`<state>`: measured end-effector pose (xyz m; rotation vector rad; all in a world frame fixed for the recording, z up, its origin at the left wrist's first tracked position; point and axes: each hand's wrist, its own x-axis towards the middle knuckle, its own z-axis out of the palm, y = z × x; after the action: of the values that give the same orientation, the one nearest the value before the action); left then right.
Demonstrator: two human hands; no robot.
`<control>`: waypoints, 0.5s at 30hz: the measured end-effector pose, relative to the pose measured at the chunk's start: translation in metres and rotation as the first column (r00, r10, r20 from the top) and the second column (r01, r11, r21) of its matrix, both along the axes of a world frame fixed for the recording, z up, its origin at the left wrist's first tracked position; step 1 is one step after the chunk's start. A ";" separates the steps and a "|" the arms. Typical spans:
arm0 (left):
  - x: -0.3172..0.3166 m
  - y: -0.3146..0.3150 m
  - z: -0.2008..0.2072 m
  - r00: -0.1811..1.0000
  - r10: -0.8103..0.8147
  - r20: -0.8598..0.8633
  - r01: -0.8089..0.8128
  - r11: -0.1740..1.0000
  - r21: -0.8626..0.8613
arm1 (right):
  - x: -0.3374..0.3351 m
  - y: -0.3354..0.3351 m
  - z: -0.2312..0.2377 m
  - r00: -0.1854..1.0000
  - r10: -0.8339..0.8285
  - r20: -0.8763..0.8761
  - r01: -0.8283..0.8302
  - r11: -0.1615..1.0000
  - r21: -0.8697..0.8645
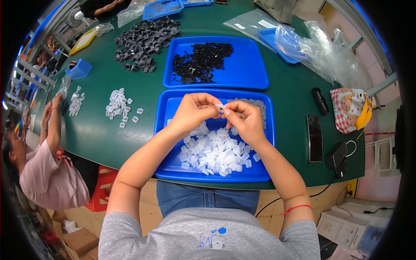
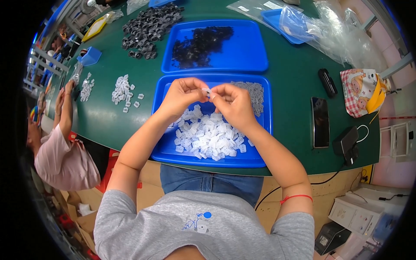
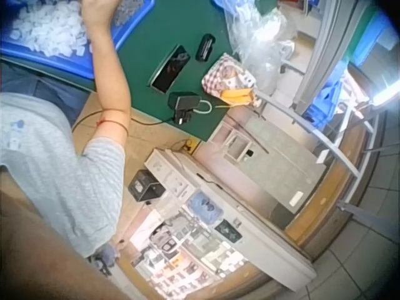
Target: The person sorts small black and white plastic components into blue trays by hand at a factory workbench.
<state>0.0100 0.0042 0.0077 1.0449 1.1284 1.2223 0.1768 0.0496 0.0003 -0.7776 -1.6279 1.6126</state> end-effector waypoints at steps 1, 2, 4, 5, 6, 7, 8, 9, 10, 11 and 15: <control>-0.003 0.002 -0.002 1.000 0.012 0.026 -0.011 1.000 -0.012 | 0.001 0.002 0.001 0.998 0.038 -0.045 -0.039 0.999 -0.033; -0.005 0.003 -0.003 0.998 0.024 0.052 -0.022 0.999 -0.023 | 0.002 0.005 0.001 0.998 0.038 -0.044 -0.039 0.999 -0.032; -0.007 0.005 -0.003 0.990 0.033 0.138 -0.025 0.998 -0.055 | 0.007 0.011 -0.001 0.999 -0.038 -0.036 0.038 0.999 0.001; -0.008 0.006 -0.003 0.974 0.044 0.223 -0.025 0.996 -0.088 | 0.009 0.015 -0.004 0.999 -0.038 -0.035 0.039 0.999 0.003; -0.008 0.006 -0.002 0.974 0.043 0.224 -0.025 0.996 -0.085 | 0.010 0.021 -0.008 0.994 -0.108 0.021 0.107 0.992 0.061; -0.008 0.006 -0.002 0.968 0.053 0.245 -0.033 0.996 -0.086 | 0.012 0.025 -0.009 0.981 -0.182 0.074 0.172 0.978 0.120; -0.008 0.007 -0.002 0.962 0.063 0.267 -0.041 0.995 -0.088 | 0.014 0.029 -0.006 0.974 -0.196 0.112 0.181 0.975 0.132; -0.009 0.007 -0.002 0.961 0.059 0.270 -0.037 0.996 -0.086 | 0.016 0.035 -0.008 0.973 -0.199 0.115 0.184 0.974 0.135; -0.011 0.007 -0.002 0.961 0.069 0.269 -0.051 0.996 -0.074 | 0.018 0.040 -0.012 0.952 -0.241 0.189 0.193 0.951 0.242; -0.013 0.007 -0.002 0.960 0.079 0.270 -0.064 0.996 -0.062 | 0.020 0.044 -0.016 0.922 -0.289 0.257 0.191 0.918 0.347; -0.018 0.008 -0.003 0.954 0.086 0.287 -0.076 0.996 -0.047 | 0.021 0.039 -0.012 0.770 -0.382 0.511 -0.017 0.788 0.615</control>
<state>-0.0082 0.0122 0.0044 0.7687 0.9681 1.3660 0.1978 0.0885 -0.0116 -1.1446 -2.2531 0.6116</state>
